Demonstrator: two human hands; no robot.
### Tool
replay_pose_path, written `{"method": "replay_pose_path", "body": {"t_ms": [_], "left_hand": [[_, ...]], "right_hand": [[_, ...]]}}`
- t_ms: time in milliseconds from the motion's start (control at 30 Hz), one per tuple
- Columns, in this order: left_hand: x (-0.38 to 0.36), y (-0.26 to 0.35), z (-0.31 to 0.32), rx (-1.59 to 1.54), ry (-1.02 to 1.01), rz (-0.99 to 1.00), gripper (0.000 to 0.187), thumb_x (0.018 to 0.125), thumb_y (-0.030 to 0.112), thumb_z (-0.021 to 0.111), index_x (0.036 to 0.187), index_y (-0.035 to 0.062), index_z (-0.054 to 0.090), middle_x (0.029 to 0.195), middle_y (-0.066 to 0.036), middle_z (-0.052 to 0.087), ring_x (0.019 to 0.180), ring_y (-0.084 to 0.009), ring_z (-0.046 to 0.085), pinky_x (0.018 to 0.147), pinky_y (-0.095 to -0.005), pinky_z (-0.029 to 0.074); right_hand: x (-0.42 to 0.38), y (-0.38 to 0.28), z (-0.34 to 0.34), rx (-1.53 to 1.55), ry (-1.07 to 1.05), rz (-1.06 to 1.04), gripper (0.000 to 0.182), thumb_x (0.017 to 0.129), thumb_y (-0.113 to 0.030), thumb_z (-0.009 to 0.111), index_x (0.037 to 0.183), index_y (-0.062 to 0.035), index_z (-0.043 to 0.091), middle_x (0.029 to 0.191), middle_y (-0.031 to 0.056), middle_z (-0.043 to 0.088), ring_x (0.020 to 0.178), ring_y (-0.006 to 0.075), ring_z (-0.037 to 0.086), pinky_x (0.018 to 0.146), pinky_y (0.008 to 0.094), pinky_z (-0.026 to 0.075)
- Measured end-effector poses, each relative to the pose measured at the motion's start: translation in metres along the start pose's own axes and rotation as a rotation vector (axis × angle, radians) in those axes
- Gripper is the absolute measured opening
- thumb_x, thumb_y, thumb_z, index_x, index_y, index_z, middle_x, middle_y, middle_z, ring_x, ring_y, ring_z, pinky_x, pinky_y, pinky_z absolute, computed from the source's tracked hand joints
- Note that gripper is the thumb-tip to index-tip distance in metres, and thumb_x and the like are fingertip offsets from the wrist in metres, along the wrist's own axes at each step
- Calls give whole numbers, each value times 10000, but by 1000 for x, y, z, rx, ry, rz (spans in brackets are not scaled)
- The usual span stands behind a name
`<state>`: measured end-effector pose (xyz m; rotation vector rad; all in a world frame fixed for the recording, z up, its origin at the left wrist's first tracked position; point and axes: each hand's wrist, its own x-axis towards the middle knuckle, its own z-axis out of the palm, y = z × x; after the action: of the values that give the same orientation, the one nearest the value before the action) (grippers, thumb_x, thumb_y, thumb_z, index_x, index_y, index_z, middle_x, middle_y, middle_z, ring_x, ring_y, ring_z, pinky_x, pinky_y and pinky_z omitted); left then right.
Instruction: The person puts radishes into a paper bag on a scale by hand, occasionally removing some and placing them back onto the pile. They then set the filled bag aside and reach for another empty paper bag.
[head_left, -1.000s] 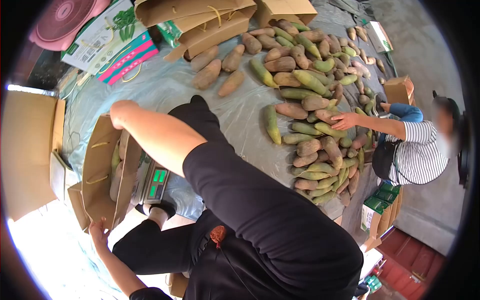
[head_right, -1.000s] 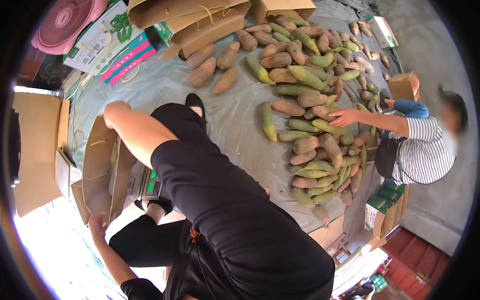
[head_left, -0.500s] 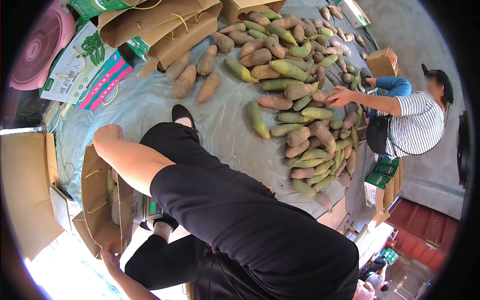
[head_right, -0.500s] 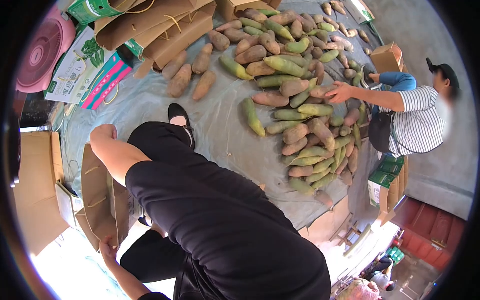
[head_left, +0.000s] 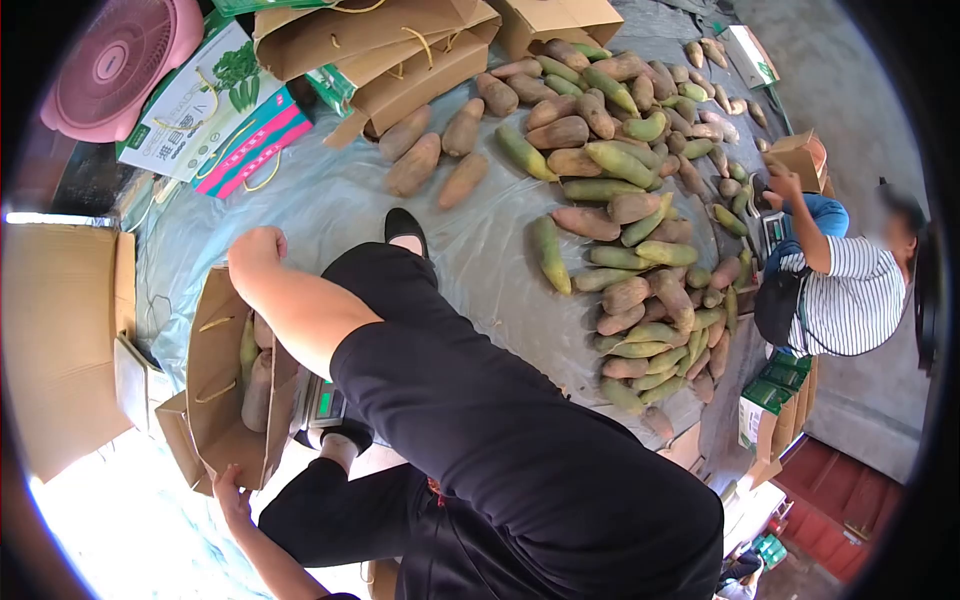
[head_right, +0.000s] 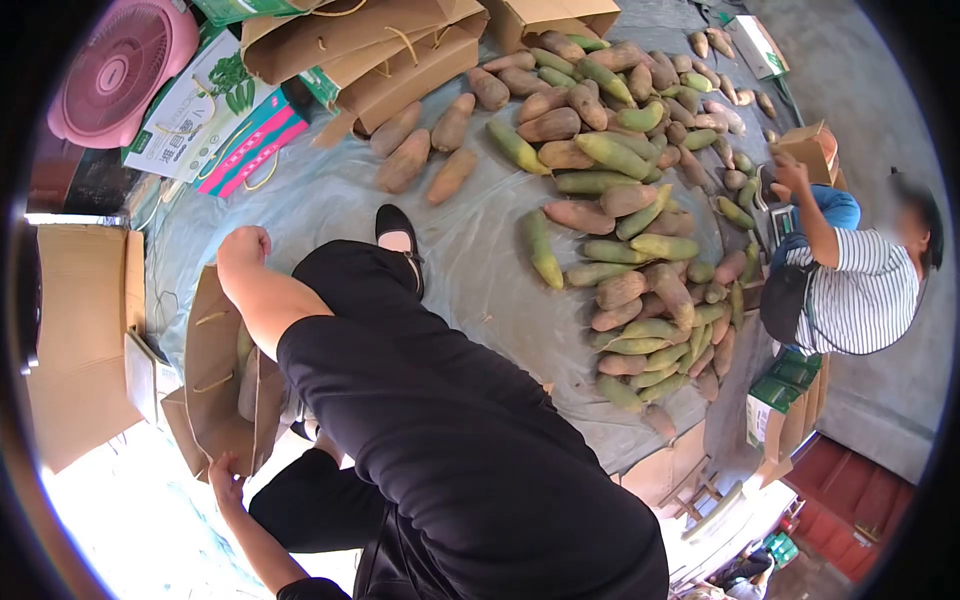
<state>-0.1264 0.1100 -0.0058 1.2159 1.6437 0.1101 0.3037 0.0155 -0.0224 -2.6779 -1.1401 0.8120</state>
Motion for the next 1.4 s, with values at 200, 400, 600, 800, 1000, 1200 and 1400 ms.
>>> {"method": "replay_pose_path", "body": {"t_ms": [200,400,600,800,1000,1200,1400], "left_hand": [[11,-1,0,34,19,36,95,808,146,580,879,102,536,806,-19,574,822,-179,540,671,-393,416],[-12,8,15,-62,56,143,112,812,215,615,869,124,587,776,-12,583,779,-126,537,653,-311,424],[6,1,7,-10,132,60,122,814,206,598,880,109,565,764,-7,562,724,-131,532,624,-302,413],[5,7,0,-114,179,39,214,803,279,664,827,84,579,772,-28,555,770,-151,508,700,-378,398],[-14,10,-23,-328,177,51,263,818,353,662,803,101,591,738,-6,562,674,-110,530,639,-275,440],[-30,-10,-70,-350,176,82,287,814,416,646,817,134,589,691,26,560,735,-105,533,651,-260,426],[-56,-64,-125,-463,350,82,417,804,460,642,1070,141,607,958,17,592,917,-113,538,767,-273,405]], "right_hand": [[-3,8,2,-14,-7,-132,195,708,-164,633,890,-135,698,890,2,662,792,205,632,530,391,477],[-5,15,8,36,36,-150,245,735,-212,566,918,-119,700,976,129,665,944,255,634,783,364,501],[-22,5,-15,-91,-44,-188,272,745,-200,547,966,-136,692,1045,107,650,1000,261,612,815,371,484],[-12,0,-14,-134,-62,-227,330,747,-188,504,1015,-74,658,1081,171,620,1020,340,590,845,410,471],[-4,-8,-21,-204,-55,-371,344,724,-232,549,972,-15,647,991,215,629,947,369,600,802,425,469],[-17,-52,-18,-79,-24,-517,316,696,-275,605,881,-25,662,868,208,643,839,346,619,728,406,464],[-56,-148,-19,-206,-20,-698,307,704,-252,554,880,-28,669,886,215,640,864,335,629,720,413,476]]}}
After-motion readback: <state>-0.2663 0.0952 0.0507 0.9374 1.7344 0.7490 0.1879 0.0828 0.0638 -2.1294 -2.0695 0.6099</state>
